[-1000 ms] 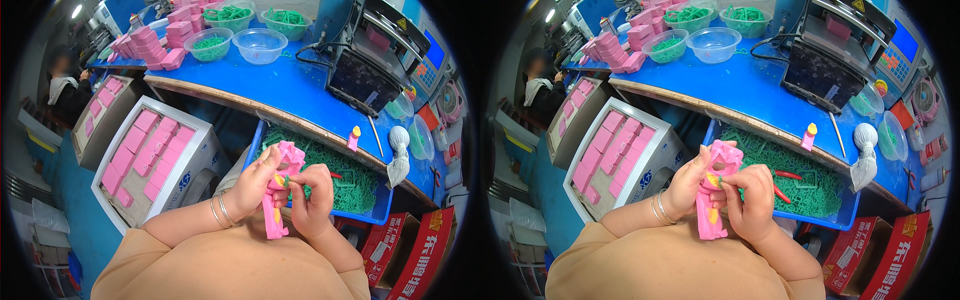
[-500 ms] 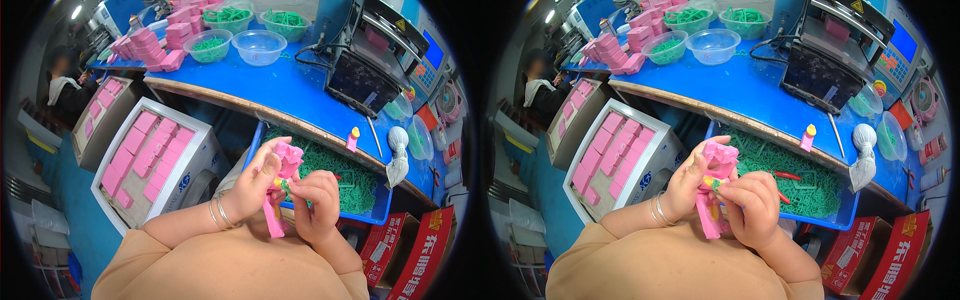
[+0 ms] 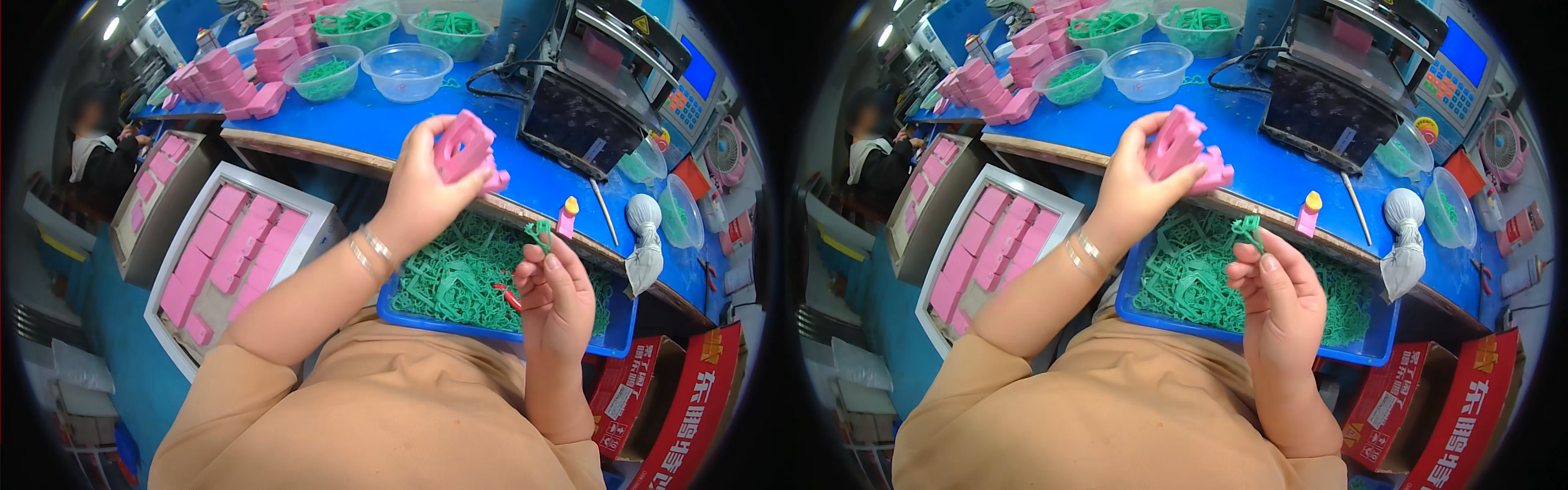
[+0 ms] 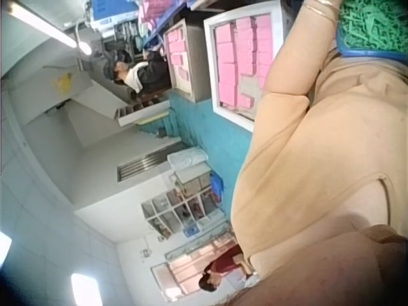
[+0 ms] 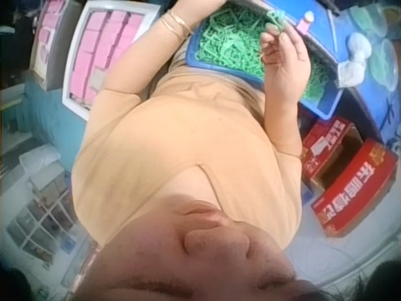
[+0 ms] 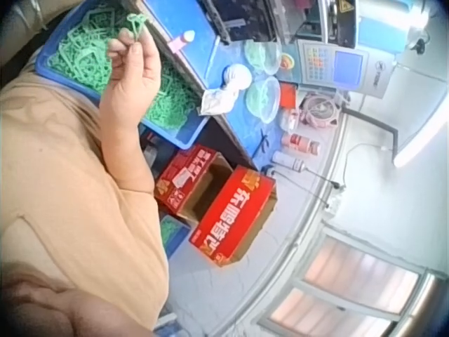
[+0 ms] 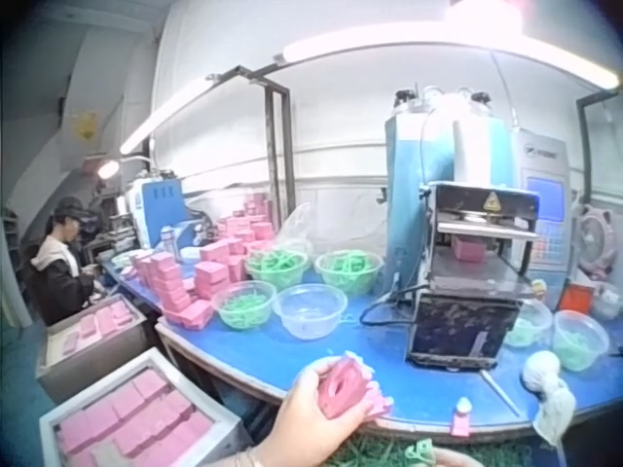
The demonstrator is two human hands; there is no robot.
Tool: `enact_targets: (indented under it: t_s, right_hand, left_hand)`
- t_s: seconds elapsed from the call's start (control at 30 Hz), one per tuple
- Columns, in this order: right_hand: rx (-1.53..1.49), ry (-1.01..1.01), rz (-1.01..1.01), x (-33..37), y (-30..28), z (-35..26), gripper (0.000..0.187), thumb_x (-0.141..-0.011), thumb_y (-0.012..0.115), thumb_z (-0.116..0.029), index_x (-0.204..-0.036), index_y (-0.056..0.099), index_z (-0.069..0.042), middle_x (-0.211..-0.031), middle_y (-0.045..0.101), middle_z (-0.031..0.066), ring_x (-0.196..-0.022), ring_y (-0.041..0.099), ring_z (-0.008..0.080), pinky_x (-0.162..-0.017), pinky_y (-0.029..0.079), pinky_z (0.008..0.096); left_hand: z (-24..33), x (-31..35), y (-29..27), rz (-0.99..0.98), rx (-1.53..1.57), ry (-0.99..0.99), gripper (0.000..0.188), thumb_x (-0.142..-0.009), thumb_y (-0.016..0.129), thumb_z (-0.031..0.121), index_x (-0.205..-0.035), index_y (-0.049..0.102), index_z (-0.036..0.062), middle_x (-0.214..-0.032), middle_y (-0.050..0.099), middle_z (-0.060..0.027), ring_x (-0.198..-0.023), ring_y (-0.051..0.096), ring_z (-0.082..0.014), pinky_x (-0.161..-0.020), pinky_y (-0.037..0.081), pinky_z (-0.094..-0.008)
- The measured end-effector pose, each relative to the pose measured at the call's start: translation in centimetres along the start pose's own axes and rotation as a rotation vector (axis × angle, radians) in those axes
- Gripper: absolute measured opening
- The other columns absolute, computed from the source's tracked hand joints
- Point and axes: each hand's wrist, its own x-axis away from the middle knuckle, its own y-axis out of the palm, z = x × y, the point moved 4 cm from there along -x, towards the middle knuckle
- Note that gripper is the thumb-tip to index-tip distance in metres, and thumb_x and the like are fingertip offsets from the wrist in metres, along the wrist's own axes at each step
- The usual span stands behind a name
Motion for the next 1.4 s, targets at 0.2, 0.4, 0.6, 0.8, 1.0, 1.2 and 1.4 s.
enact_targets:
  t_s: [0.2, 0.4, 0.6, 0.8, 1.0, 1.2, 1.4]
  right_hand:
    - [-0.060, 0.134, -0.052, -0.1, 0.2, 0.8, 0.036, -0.090, 0.047, -0.009, -0.124, 0.039, 0.003, -0.098, 0.061, 0.0172, -0.079, 0.062, 0.0184, -0.070, 0.050, 0.0284]
    - [0.117, 0.013, -0.094, 0.1, 0.4, 1.3, 0.038, -0.091, 0.045, -0.007, -0.126, 0.035, 0.005, -0.093, 0.061, 0.0161, -0.079, 0.062, 0.0183, -0.070, 0.049, 0.0289]
    - [0.270, -0.075, -0.173, 1.5, 1.7, 1.6, 0.033, -0.090, 0.045, -0.003, -0.121, 0.036, 0.004, -0.092, 0.061, 0.0135, -0.080, 0.060, 0.0147, -0.073, 0.049, 0.0271]
    - [0.367, 0.005, -0.249, 2.1, 1.2, 2.5, 0.011, -0.089, 0.048, -0.005, -0.090, 0.053, 0.004, -0.082, 0.060, 0.0083, -0.070, 0.057, 0.0103, -0.062, 0.047, 0.0226]
    - [0.456, 0.173, -0.231, 1.7, 1.1, 2.6, 0.016, -0.088, 0.047, -0.010, -0.077, 0.053, 0.000, -0.065, 0.053, 0.0025, -0.052, 0.045, 0.0059, -0.045, 0.036, 0.0206]
    - [-0.074, 0.590, -0.208, 0.9, 1.2, 4.1, 0.015, -0.082, 0.041, -0.008, -0.070, 0.049, -0.004, -0.055, 0.043, 0.0008, -0.043, 0.032, 0.0080, -0.040, 0.028, 0.0221]
    - [-0.212, 0.714, -0.286, 1.0, 1.3, 4.7, 0.017, -0.080, 0.038, -0.009, -0.066, 0.046, -0.006, -0.048, 0.036, 0.0003, -0.039, 0.029, 0.0089, -0.040, 0.026, 0.0234]
  left_hand:
    - [-1.5, -1.6, 0.8, 0.108, -0.868, 0.311, 0.050, -0.076, 0.068, 0.034, -0.108, 0.052, -0.0012, -0.113, 0.048, -0.0174, -0.112, 0.043, -0.0312, -0.094, 0.036, -0.0392]
    - [4.7, 4.8, 1.0, -0.281, -0.218, 0.191, 0.028, -0.080, 0.066, 0.022, -0.098, 0.059, 0.0029, -0.106, 0.049, -0.0120, -0.103, 0.047, -0.0236, -0.092, 0.036, -0.0343]
    - [4.0, 8.3, 1.5, -0.182, 0.336, -0.378, 0.013, -0.079, 0.064, 0.009, -0.088, 0.060, -0.0001, -0.101, 0.051, -0.0096, -0.090, 0.053, -0.0146, -0.078, 0.045, -0.0278]
    - [4.1, 9.4, 1.1, -0.239, 0.394, -0.491, 0.008, -0.084, 0.055, 0.000, -0.092, 0.056, -0.0018, -0.105, 0.043, -0.0049, -0.090, 0.050, -0.0098, -0.074, 0.046, -0.0238]
    - [4.5, 9.2, 0.7, -0.182, -0.003, -0.062, 0.013, -0.077, 0.062, -0.002, -0.088, 0.057, 0.0019, -0.097, 0.047, -0.0078, -0.087, 0.049, -0.0159, -0.076, 0.042, -0.0289]
    - [6.2, 8.9, 0.4, -0.122, -0.397, 0.414, 0.020, -0.066, 0.068, 0.001, -0.084, 0.059, 0.0058, -0.088, 0.050, -0.0076, -0.084, 0.048, -0.0259, -0.074, 0.039, -0.0346]
    - [6.3, 9.0, 0.2, -0.145, -0.402, 0.408, 0.017, -0.071, 0.066, 0.001, -0.085, 0.059, 0.0050, -0.093, 0.049, -0.0072, -0.085, 0.048, -0.0217, -0.075, 0.039, -0.0326]
